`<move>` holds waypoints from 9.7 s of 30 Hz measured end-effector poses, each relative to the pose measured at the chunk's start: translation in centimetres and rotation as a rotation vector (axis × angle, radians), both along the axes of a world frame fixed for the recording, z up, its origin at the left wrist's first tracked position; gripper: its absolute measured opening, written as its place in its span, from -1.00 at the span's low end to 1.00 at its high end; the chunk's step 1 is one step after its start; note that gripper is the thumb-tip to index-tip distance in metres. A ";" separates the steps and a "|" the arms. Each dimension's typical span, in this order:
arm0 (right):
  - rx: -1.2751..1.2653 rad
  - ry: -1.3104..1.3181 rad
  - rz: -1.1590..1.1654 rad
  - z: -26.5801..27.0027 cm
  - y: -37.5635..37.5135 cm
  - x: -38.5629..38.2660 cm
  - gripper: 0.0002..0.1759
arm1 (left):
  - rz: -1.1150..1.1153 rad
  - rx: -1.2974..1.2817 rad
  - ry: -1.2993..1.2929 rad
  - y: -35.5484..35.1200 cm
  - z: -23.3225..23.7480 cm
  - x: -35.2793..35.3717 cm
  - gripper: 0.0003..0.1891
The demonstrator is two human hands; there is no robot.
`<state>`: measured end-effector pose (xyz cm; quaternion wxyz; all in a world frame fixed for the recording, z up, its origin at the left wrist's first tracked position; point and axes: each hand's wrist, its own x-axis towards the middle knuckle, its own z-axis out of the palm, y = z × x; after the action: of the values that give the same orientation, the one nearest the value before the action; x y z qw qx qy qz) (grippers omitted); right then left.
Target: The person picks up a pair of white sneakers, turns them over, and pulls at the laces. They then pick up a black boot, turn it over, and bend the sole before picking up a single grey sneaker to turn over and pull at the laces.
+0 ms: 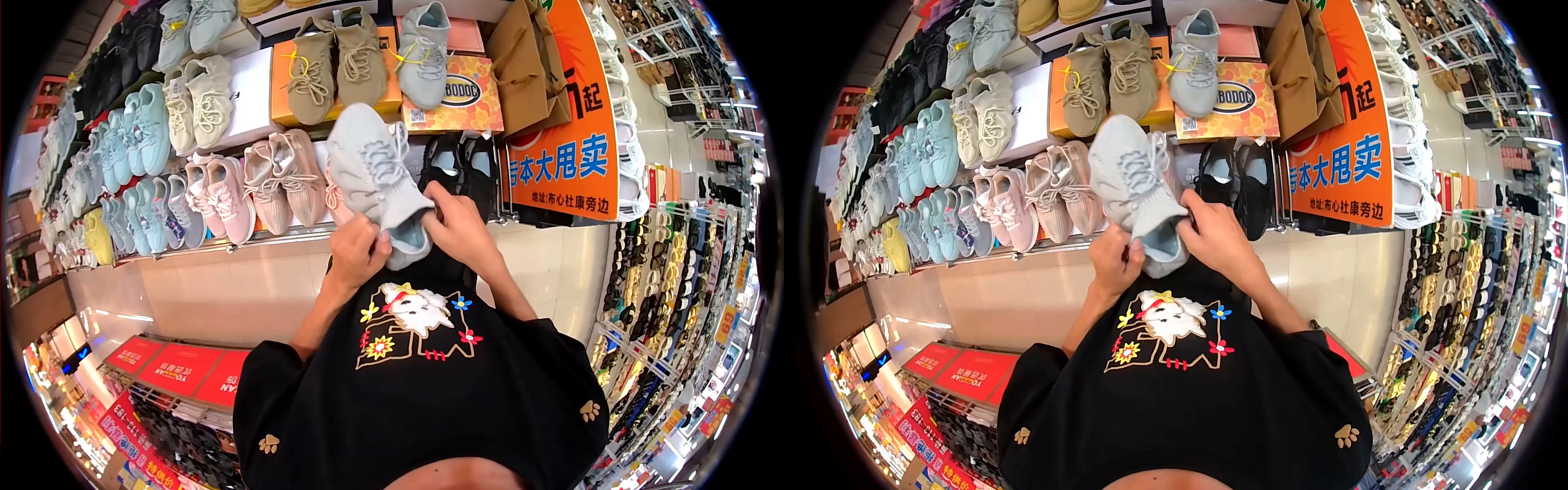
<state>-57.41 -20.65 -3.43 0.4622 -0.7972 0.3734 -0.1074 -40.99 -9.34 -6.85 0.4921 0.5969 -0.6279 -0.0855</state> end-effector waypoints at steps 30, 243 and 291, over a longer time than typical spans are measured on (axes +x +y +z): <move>0.184 -0.439 -0.429 -0.6 6.4 6.0 -0.64 | -0.603 0.555 1.722 2.7 -5.2 9.1 0.21; 0.424 -0.818 -0.686 -2.0 10.0 9.7 -0.49 | -0.087 0.134 1.546 6.2 -4.4 11.5 -0.59; 0.110 -0.591 -0.339 -2.6 13.8 11.5 0.01 | -0.320 0.165 1.398 6.4 -3.9 9.3 0.03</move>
<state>-45.94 -6.86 -6.04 0.5683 -0.6319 0.3558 -0.3889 -31.70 -2.94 -10.80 0.7135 0.3385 -0.2372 -0.5657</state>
